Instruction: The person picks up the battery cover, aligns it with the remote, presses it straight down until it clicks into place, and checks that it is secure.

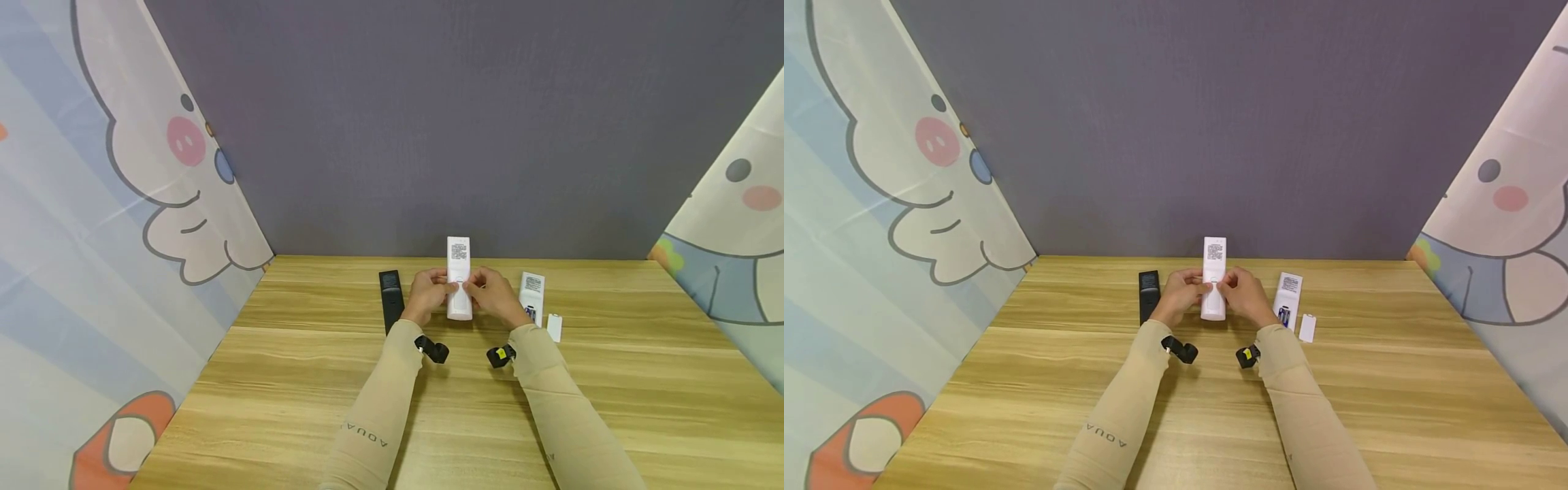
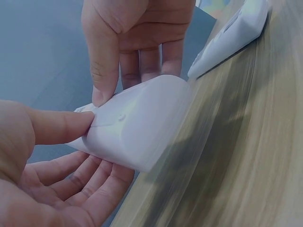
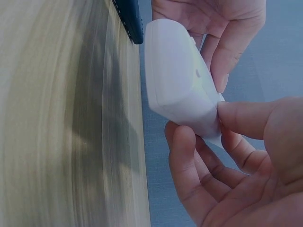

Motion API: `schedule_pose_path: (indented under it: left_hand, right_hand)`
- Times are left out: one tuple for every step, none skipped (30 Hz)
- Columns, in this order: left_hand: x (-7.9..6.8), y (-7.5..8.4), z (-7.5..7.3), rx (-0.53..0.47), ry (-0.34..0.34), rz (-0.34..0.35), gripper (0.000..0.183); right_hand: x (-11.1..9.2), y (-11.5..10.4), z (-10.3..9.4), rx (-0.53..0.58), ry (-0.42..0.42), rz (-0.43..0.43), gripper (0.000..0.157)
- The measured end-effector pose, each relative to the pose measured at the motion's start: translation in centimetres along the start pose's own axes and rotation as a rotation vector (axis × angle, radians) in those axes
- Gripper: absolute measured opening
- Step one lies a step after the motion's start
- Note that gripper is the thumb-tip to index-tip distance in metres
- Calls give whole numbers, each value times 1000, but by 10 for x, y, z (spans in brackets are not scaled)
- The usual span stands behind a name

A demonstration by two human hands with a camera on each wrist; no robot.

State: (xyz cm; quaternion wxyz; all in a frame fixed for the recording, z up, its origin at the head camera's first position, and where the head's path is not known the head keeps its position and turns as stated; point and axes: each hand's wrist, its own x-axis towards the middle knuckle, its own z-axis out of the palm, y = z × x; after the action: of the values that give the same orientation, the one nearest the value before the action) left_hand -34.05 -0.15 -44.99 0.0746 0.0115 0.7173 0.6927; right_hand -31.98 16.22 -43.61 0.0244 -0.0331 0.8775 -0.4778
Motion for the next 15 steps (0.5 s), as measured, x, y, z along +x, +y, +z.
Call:
schedule_pose_path:
  left_hand:
    - [0, 0, 0, 0, 2, 0, 36]
    - [0, 0, 0, -1, 3, -1, 36]
    - [0, 0, 0, -2, 4, -2, 36]
    - [0, 0, 1, -3, 5, -3, 37]
    - [0, 1, 1, -5, 8, -5, 37]
    - [0, 1, 1, -2, 10, -6, 37]
    - [0, 0, 1, -2, 11, -6, 37]
    - [0, 0, 1, 0, 13, -7, 37]
    - [0, 0, 1, 2, 13, -7, 37]
    - [1, 0, 1, 5, 16, -6, 37]
    - [1, 0, 1, 8, 18, -5, 37]
    - [1, 0, 1, 8, 19, -5, 37]
    - [1, -1, 1, 9, 19, -5, 37]
    - [1, -1, 1, 9, 18, -4, 37]
    - [2, -1, 1, 8, 17, -3, 37]
  right_hand:
    - [0, 0, 0, 1, 0, 2, 13]
    - [0, 0, 0, 3, 0, 5, 13]
    - [0, 0, 0, 5, 0, 7, 13]
    - [0, 0, 0, 7, 0, 10, 13]
    - [0, -1, 0, 9, 0, 12, 13]
    - [0, -1, 0, 12, 0, 15, 13]
    - [0, -1, 0, 14, 1, 16, 13]
    - [0, -1, 0, 15, 1, 18, 13]
    - [0, -1, 0, 15, 0, 18, 13]
    - [0, -1, 0, 15, 1, 17, 13]
    - [0, -1, 0, 14, 1, 16, 12]
    - [0, -1, 0, 13, 3, 15, 12]
    - [0, -1, 0, 11, 3, 14, 12]
    - [0, 0, 0, 10, 4, 13, 12]
    - [0, 0, 0, 8, 5, 12, 12]
